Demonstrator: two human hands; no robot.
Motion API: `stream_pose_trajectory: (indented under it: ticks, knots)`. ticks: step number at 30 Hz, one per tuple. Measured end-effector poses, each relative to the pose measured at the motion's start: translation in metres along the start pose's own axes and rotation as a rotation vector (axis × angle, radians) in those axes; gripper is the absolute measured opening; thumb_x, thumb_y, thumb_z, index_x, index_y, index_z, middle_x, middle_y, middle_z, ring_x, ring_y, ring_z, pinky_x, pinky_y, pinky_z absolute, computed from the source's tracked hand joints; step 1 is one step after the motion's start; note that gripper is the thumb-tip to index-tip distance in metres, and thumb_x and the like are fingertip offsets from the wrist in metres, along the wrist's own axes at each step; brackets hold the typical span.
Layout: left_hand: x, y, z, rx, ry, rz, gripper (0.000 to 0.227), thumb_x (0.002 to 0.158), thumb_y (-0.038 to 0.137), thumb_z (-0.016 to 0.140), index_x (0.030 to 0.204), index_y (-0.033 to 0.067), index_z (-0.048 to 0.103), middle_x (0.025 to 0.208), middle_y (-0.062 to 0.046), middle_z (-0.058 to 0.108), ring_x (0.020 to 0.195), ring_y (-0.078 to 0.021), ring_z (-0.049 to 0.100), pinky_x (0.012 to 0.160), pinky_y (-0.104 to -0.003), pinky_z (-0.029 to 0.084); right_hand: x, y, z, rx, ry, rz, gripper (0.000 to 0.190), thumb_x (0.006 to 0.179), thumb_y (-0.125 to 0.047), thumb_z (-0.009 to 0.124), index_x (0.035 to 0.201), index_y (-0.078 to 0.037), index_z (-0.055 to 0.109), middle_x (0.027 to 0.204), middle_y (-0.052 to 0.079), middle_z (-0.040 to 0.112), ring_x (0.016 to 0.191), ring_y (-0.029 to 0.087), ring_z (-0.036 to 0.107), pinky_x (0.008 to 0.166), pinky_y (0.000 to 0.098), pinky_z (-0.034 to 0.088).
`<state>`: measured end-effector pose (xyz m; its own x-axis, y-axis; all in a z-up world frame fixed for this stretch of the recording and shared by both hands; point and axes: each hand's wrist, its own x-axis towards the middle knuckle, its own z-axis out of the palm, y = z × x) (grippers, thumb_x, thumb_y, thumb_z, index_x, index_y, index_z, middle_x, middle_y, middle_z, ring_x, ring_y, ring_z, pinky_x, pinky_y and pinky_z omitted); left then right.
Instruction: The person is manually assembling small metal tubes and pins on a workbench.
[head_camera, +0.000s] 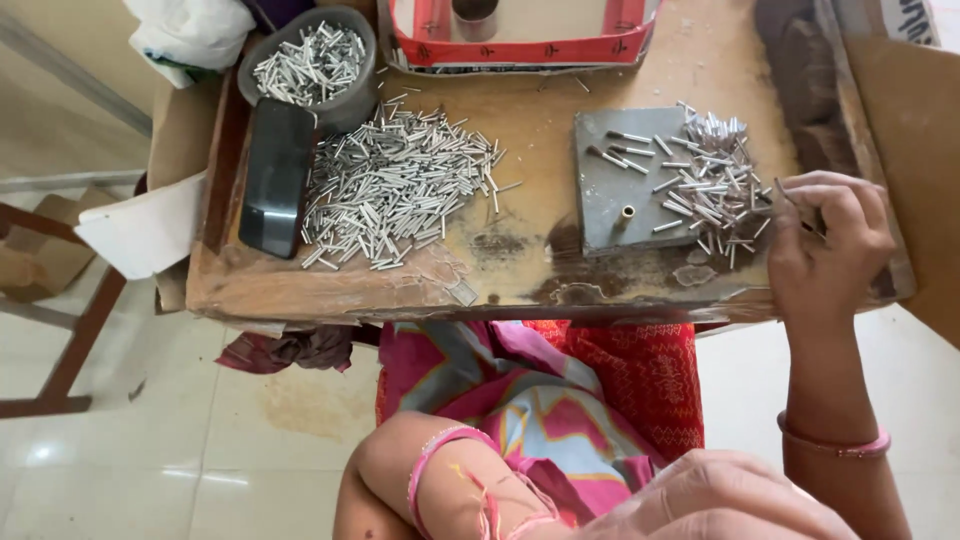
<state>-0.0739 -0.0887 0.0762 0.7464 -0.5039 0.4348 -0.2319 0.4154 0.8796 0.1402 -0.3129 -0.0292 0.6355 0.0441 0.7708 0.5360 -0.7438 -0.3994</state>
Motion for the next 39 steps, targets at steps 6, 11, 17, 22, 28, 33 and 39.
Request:
stream_pose_trajectory:
  ticks: [6, 11, 17, 22, 28, 33, 39]
  knots:
    - [0.012, -0.031, 0.010, 0.169, 0.315, 0.199, 0.023, 0.114, 0.009, 0.042, 0.114, -0.0085, 0.057, 0.115, -0.017, 0.065, 0.112, -0.0258, 0.064, 0.111, -0.033, 0.050, 0.004, 0.016, 0.008, 0.122, -0.015, 0.075, 0.010, 0.102, 0.006, 0.073, 0.098, 0.000, 0.065, 0.115, 0.011, 0.071, 0.103, 0.024, 0.065, 0.090, 0.0326, 0.052]
    - [0.021, 0.040, -0.051, 0.032, 0.258, 0.153, 0.027, 0.112, 0.028, 0.053, 0.123, 0.0035, 0.055, 0.125, -0.013, 0.063, 0.109, -0.0153, 0.060, 0.095, -0.024, 0.049, 0.007, -0.003, 0.000, -0.003, -0.073, 0.003, 0.007, 0.099, 0.005, 0.071, 0.104, 0.001, 0.068, 0.121, 0.013, 0.070, 0.114, 0.027, 0.063, 0.099, 0.0363, 0.050]
    - [0.049, -0.014, -0.162, 0.821, 0.468, 0.143, 0.049, 0.096, 0.025, 0.079, 0.133, 0.0067, 0.054, 0.131, -0.015, 0.061, 0.122, -0.0260, 0.060, 0.108, -0.038, 0.047, 0.010, -0.009, -0.001, -0.071, -0.061, -0.069, 0.012, 0.100, -0.001, 0.074, 0.112, 0.001, 0.071, 0.124, 0.016, 0.067, 0.119, 0.032, 0.061, 0.107, 0.0433, 0.049]
    - [0.068, -0.040, -0.181, 1.315, 0.224, 0.198, 0.089, 0.062, 0.024, 0.088, 0.138, 0.0015, 0.047, 0.134, -0.024, 0.055, 0.127, -0.0422, 0.048, 0.107, -0.052, 0.036, 0.011, -0.012, 0.004, -0.054, -0.028, -0.013, 0.009, 0.101, -0.003, 0.075, 0.108, -0.002, 0.071, 0.119, 0.014, 0.068, 0.115, 0.032, 0.063, 0.101, 0.0409, 0.050]
    - [0.059, -0.078, -0.201, 1.197, 0.283, 0.008, 0.055, 0.072, 0.008, 0.083, 0.122, 0.0089, 0.060, 0.121, -0.012, 0.065, 0.120, -0.0329, 0.058, 0.107, -0.043, 0.043, 0.012, -0.044, 0.009, 0.031, 0.024, -0.060, 0.012, 0.102, -0.005, 0.074, 0.113, -0.005, 0.072, 0.116, 0.010, 0.070, 0.111, 0.027, 0.064, 0.097, 0.0391, 0.051]
    - [0.053, -0.072, -0.186, 1.177, 0.346, 0.019, 0.039, 0.070, 0.004, 0.080, 0.104, 0.0031, 0.062, 0.108, -0.016, 0.065, 0.110, -0.0360, 0.059, 0.100, -0.045, 0.043, 0.030, -0.087, 0.033, 0.068, -0.088, -0.278, 0.029, 0.094, -0.013, 0.074, 0.121, -0.003, 0.068, 0.120, 0.013, 0.068, 0.110, 0.030, 0.063, 0.096, 0.0428, 0.051]
    - [0.051, -0.078, -0.188, 1.237, 0.322, 0.090, 0.018, 0.077, 0.002, 0.072, 0.094, 0.0038, 0.067, 0.107, -0.014, 0.068, 0.110, -0.0331, 0.062, 0.097, -0.043, 0.049, 0.041, -0.095, 0.056, 0.235, -0.398, -0.270, 0.022, 0.093, -0.004, 0.067, 0.115, -0.004, 0.069, 0.109, 0.012, 0.070, 0.101, 0.032, 0.064, 0.091, 0.0413, 0.053]
